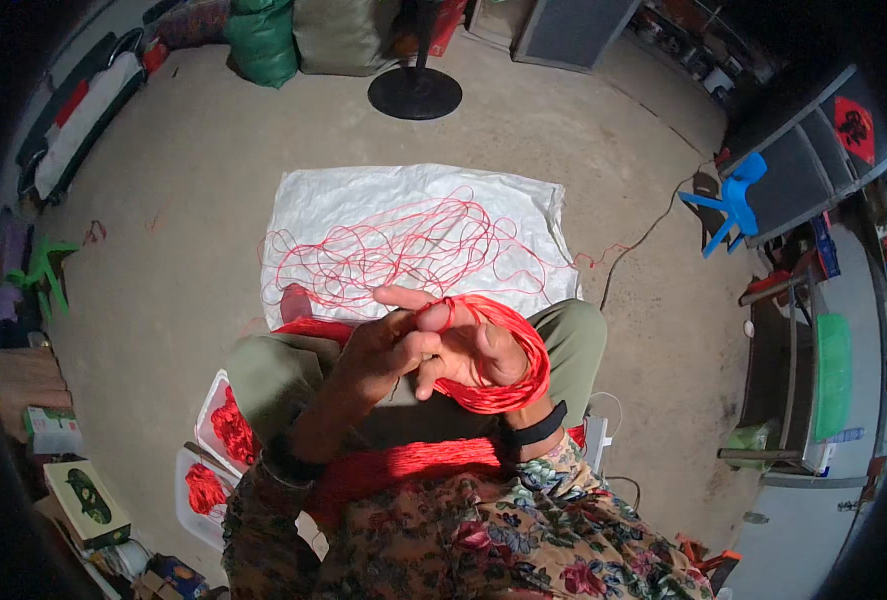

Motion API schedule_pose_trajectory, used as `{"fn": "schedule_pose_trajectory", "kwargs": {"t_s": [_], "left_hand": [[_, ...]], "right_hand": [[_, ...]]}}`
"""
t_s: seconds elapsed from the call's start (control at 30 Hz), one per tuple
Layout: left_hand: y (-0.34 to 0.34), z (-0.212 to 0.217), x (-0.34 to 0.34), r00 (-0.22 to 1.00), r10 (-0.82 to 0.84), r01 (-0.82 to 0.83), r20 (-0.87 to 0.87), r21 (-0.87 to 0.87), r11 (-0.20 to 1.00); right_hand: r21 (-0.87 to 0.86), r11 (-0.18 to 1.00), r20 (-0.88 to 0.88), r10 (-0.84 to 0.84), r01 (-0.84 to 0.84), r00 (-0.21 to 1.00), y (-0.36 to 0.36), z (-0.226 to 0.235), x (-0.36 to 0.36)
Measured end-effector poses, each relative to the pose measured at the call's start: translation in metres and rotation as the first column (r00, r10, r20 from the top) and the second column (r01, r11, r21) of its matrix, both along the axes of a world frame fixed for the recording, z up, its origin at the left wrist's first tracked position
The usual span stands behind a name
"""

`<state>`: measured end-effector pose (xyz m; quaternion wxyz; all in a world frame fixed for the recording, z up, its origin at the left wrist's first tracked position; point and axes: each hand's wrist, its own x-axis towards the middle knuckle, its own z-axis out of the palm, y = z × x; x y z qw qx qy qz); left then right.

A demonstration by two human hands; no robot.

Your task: Manually winding red thread or string into an organized bundle or coil.

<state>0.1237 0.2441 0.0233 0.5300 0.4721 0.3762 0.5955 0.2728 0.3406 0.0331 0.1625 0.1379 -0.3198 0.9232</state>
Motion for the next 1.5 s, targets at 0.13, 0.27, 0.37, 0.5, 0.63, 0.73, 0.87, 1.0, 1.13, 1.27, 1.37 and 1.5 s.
{"fn": "schedule_pose_trajectory", "kwargs": {"t_s": [0.13, 0.27, 0.37, 0.5, 0.63, 0.73, 0.87, 1.0, 1.13, 1.27, 1.37, 1.5], "left_hand": [[0.001, -0.010, -0.005, 0.931, -0.223, 0.184, 0.290, 0.157, 0.970], [0.002, -0.020, -0.018, 0.750, -0.479, 0.500, 0.457, 0.084, 0.862], [-0.007, -0.019, -0.024, 0.954, -0.299, 0.297, 0.030, 0.059, 0.953], [-0.028, -0.007, -0.025, 0.900, 0.067, 0.046, -0.431, 0.248, 0.968], [-0.038, 0.007, -0.023, 0.812, 0.169, -0.015, -0.558, 0.270, 0.963], [-0.036, 0.011, -0.022, 0.868, 0.131, -0.040, -0.480, 0.195, 0.980], [-0.030, 0.014, -0.018, 0.980, 0.013, -0.010, -0.199, 0.013, 1.000], [-0.025, 0.015, -0.011, 0.978, -0.042, 0.092, 0.202, -0.243, 0.966], [-0.020, 0.012, -0.007, 0.889, -0.123, 0.257, 0.441, -0.257, 0.932], [-0.024, 0.001, -0.006, 0.900, -0.045, 0.180, 0.433, -0.277, 0.944], [-0.028, -0.013, -0.008, 0.974, 0.121, -0.085, -0.194, 0.186, 0.979], [-0.031, -0.025, -0.015, 0.955, 0.167, -0.106, -0.245, 0.244, 0.964]], "right_hand": [[0.157, 0.988, 0.168, -0.031, 0.004, 0.985, -0.010, 0.015, 0.014], [0.244, 0.968, 0.277, -0.121, 0.052, 0.953, -0.016, 0.023, 0.021], [0.299, 0.953, 0.330, -0.159, 0.057, 0.930, -0.017, 0.020, 0.019], [0.204, 0.972, 0.218, -0.165, 0.121, 0.962, -0.018, 0.010, 0.011], [0.255, 0.963, 0.197, -0.139, 0.086, 0.971, -0.016, 0.005, 0.011], [0.394, 0.913, 0.274, -0.227, 0.106, 0.934, -0.012, 0.004, 0.013], [0.386, 0.914, 0.187, -0.210, 0.124, 0.960, -0.009, -0.001, 0.009], [0.352, 0.926, 0.126, -0.192, 0.137, 0.973, -0.008, -0.005, 0.004], [0.205, 0.975, 0.253, -0.137, 0.085, 0.958, -0.009, -0.006, 0.009], [0.115, 0.993, 0.323, -0.071, 0.035, 0.944, -0.009, -0.008, 0.013], [0.130, 0.991, 0.332, -0.080, 0.038, 0.940, -0.009, -0.011, 0.012], [0.173, 0.980, 0.323, -0.147, 0.094, 0.935, -0.009, -0.012, 0.011]]}}
